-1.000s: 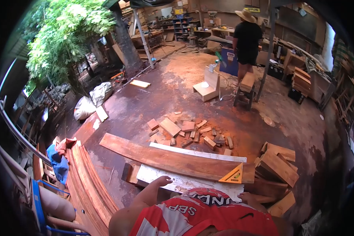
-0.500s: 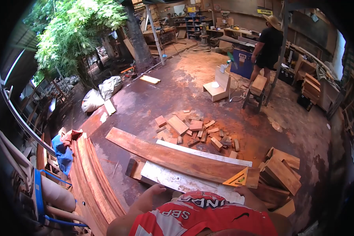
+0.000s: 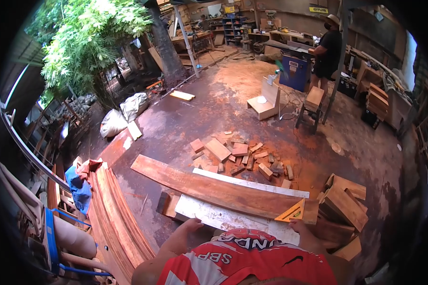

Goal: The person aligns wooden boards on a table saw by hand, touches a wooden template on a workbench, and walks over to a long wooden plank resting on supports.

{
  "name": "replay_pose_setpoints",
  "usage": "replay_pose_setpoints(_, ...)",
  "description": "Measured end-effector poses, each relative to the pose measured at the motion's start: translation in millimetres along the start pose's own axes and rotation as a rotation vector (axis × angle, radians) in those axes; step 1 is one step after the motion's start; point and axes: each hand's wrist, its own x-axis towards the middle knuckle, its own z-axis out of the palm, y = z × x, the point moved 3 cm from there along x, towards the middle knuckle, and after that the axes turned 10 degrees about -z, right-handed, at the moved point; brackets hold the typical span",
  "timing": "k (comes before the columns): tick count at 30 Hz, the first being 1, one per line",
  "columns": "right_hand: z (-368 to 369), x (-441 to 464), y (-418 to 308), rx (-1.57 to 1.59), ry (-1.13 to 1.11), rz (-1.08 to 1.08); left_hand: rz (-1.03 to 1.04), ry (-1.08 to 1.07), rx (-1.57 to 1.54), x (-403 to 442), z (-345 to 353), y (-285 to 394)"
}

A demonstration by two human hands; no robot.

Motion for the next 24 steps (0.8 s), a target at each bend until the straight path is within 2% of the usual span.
replay_pose_setpoints(4,3,-1,21,-0.045,0.128,0.03,0.075,0.054,0.096,6,-1,8)
replay_pose_setpoints(6,0,-8,19,-0.05,0.11,0.05,0.074,0.02,0.085,19,0,1)
replay_pose_setpoints(8,3,-7,26,-0.069,0.21,-0.075,0.079,-0.021,0.086,23,-3,1)
replay_pose_setpoints(10,0,-8,26,-0.067,0.184,0.021,0.087,0.02,0.132,-1,-12,26)
replay_pose_setpoints(12,6,-5,34,-0.278,0.205,-0.094,-0.026,-0.033,0.152,-9,-12,40)
replay_pose_setpoints(13,22,3,51,-0.313,0.401,-0.189,0.049,-0.031,0.196,-3,-13,38)
replay_pose_setpoints(14,36,8,63,-0.281,0.491,-0.167,0.259,0.004,0.304,22,-9,16)
replay_pose_setpoints(15,32,0,53,-0.216,0.381,-0.066,0.055,-0.076,0.122,2,-9,34)
replay_pose_setpoints(16,17,-16,29,-0.076,0.344,-0.046,0.092,-0.069,0.248,12,-10,30)
replay_pose_setpoints(18,15,-27,17,-0.024,0.472,-0.021,0.197,-0.109,0.289,21,-7,24)
replay_pose_setpoints(20,18,-37,18,0.171,0.372,-0.002,0.126,-0.211,0.186,35,-4,9)
replay_pose_setpoints(21,21,-43,22,0.173,0.373,0.013,0.095,-0.307,0.251,33,-7,12)
replay_pose_setpoints(22,24,-45,25,0.137,0.389,0.041,0.098,-0.314,0.254,25,-6,20)
replay_pose_setpoints(24,27,-45,31,0.093,0.408,0.051,0.093,-0.158,0.323,18,-10,31)
